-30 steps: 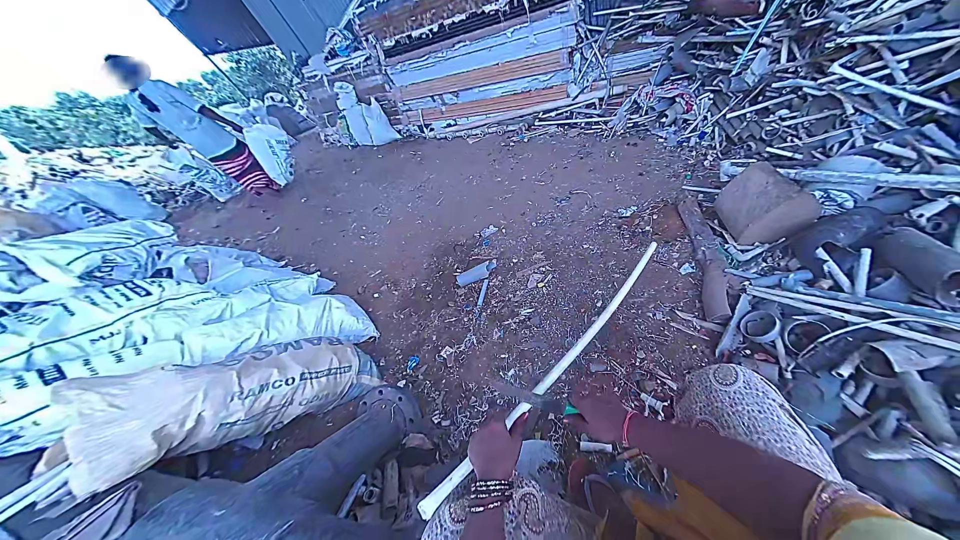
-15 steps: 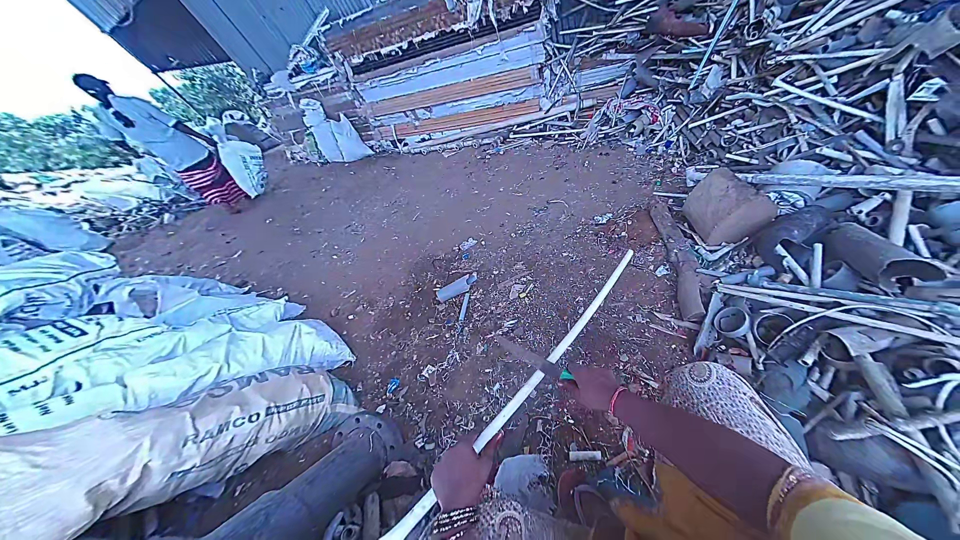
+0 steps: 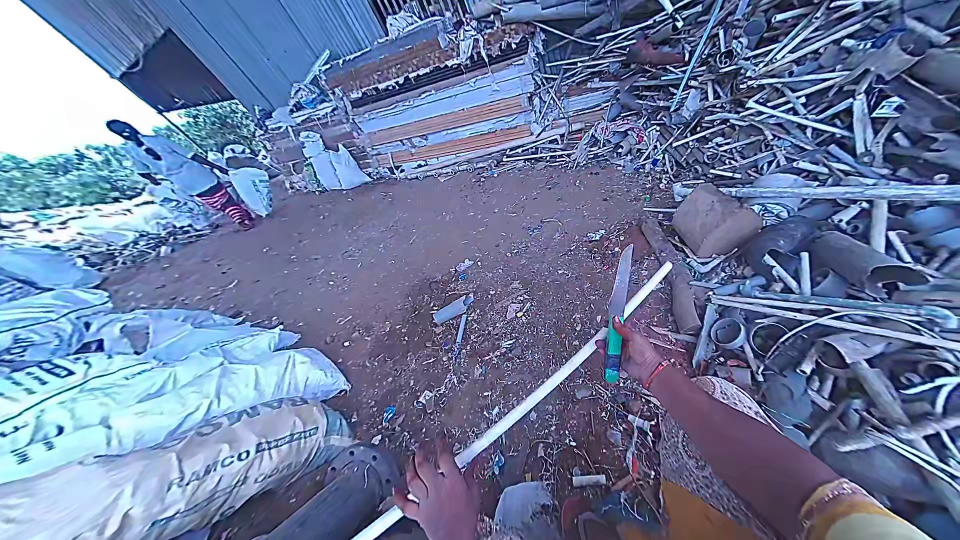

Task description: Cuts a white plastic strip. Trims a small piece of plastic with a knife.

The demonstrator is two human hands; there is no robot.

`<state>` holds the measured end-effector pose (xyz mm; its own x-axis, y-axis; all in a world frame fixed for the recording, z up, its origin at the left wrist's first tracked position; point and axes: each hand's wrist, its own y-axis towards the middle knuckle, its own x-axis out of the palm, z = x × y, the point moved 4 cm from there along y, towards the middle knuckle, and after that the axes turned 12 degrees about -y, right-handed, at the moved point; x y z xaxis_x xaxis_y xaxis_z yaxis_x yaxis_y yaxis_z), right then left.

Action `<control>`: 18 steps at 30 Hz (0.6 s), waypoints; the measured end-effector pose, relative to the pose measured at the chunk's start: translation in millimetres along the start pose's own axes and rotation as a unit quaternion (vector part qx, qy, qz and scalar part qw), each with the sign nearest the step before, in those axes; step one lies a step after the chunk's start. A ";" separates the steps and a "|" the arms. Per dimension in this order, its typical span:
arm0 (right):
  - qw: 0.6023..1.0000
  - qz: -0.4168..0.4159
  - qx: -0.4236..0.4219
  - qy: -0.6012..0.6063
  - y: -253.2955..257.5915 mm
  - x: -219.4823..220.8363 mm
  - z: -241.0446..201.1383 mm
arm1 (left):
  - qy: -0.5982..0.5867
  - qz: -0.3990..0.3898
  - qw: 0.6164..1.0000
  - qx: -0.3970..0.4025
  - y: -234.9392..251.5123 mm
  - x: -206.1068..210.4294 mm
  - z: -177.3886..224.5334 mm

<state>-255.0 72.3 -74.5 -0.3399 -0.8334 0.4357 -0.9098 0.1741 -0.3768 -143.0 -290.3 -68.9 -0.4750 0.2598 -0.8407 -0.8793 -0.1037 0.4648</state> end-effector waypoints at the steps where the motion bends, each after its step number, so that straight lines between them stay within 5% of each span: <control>1: 1.000 -0.018 0.013 0.011 -8.8 13.8 10.6 | 0.021 0.026 0.999 0.041 -0.1 7.4 14.3; 4: 0.994 -0.094 0.047 -0.002 -39.4 51.8 43.4 | 0.013 -0.007 0.994 0.104 -6.9 28.2 52.2; 7: 0.984 -0.158 0.049 -0.058 -56.7 72.9 61.2 | -0.008 -0.172 0.985 0.014 -1.0 30.9 56.3; 9: 0.954 -0.201 -0.010 -0.224 -56.1 73.4 63.5 | -0.012 -0.219 0.975 -0.032 1.1 28.1 42.5; 11: 0.811 -0.232 -0.116 -0.524 -53.6 72.9 63.9 | 0.007 -0.233 0.970 -0.070 2.8 24.3 30.3; 13: 0.626 -0.251 -0.113 -0.730 -69.2 80.3 67.0 | 0.020 -0.193 0.978 -0.074 1.2 21.8 22.6; 14: 0.573 -0.252 -0.097 -0.774 -77.6 84.4 70.4 | 0.020 -0.172 0.982 -0.072 0.9 20.6 20.5; 16: 0.536 -0.228 -0.057 -0.811 -83.6 86.2 67.8 | 0.019 -0.151 0.985 -0.076 1.1 17.8 20.1; 18: 0.544 -0.161 -0.028 -0.823 -67.0 75.3 47.2 | 0.009 -0.090 0.994 -0.054 0.3 12.9 17.3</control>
<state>-208.4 -26.9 -55.0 0.4707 -0.1575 -0.8681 -0.8807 -0.1432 -0.4516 -148.8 -270.4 -74.8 -0.3101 0.2655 -0.9129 -0.9479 -0.1595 0.2756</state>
